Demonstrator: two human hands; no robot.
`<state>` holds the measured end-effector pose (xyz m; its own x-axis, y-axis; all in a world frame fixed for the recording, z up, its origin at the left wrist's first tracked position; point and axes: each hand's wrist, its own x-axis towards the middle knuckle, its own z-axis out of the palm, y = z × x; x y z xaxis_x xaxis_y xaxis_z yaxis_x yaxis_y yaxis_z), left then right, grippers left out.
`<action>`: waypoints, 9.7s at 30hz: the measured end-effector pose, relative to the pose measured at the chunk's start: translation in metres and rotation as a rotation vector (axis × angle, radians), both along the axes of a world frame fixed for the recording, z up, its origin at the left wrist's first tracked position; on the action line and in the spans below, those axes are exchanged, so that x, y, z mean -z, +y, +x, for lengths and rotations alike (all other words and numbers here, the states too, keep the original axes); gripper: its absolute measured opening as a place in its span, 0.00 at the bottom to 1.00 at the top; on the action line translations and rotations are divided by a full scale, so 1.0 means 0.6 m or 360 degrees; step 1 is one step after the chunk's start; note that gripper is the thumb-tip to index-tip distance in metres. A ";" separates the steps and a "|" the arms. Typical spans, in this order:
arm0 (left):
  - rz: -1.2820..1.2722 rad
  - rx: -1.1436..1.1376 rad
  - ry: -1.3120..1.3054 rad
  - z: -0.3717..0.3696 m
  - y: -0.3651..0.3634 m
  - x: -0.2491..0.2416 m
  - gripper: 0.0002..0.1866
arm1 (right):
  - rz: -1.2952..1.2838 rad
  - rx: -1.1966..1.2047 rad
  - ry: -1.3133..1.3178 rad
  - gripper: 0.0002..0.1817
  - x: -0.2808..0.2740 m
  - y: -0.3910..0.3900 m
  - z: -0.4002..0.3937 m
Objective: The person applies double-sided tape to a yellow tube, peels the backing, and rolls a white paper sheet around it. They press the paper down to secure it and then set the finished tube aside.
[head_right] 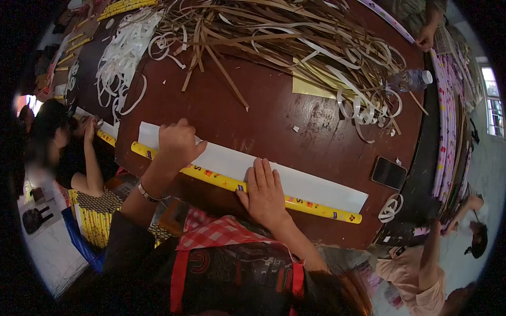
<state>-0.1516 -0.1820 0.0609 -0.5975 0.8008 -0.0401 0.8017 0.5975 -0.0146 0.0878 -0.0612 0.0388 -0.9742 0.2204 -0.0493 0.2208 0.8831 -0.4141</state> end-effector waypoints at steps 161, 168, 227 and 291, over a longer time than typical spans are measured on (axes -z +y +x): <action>0.0178 -0.0331 -0.0309 -0.271 -0.232 -0.063 0.16 | 0.0145 0.0060 -0.0456 0.38 -0.025 -0.003 0.001; 0.0167 -0.0292 -0.0372 -0.259 -0.246 -0.051 0.13 | 0.0130 0.0076 -0.0479 0.37 -0.028 -0.004 -0.002; -0.0048 -0.0305 0.0004 -0.241 -0.220 -0.031 0.18 | 0.0145 0.0048 -0.0448 0.38 -0.024 -0.003 0.003; 0.0699 0.0126 0.0054 -0.233 -0.244 0.035 0.20 | 0.0222 0.0136 -0.0232 0.36 -0.020 -0.008 -0.002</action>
<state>-0.2915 -0.3286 0.0399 -0.5287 0.7810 0.3325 0.8488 0.4897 0.1993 0.0868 -0.0661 0.0507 -0.9365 0.3164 -0.1514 0.3458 0.9050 -0.2477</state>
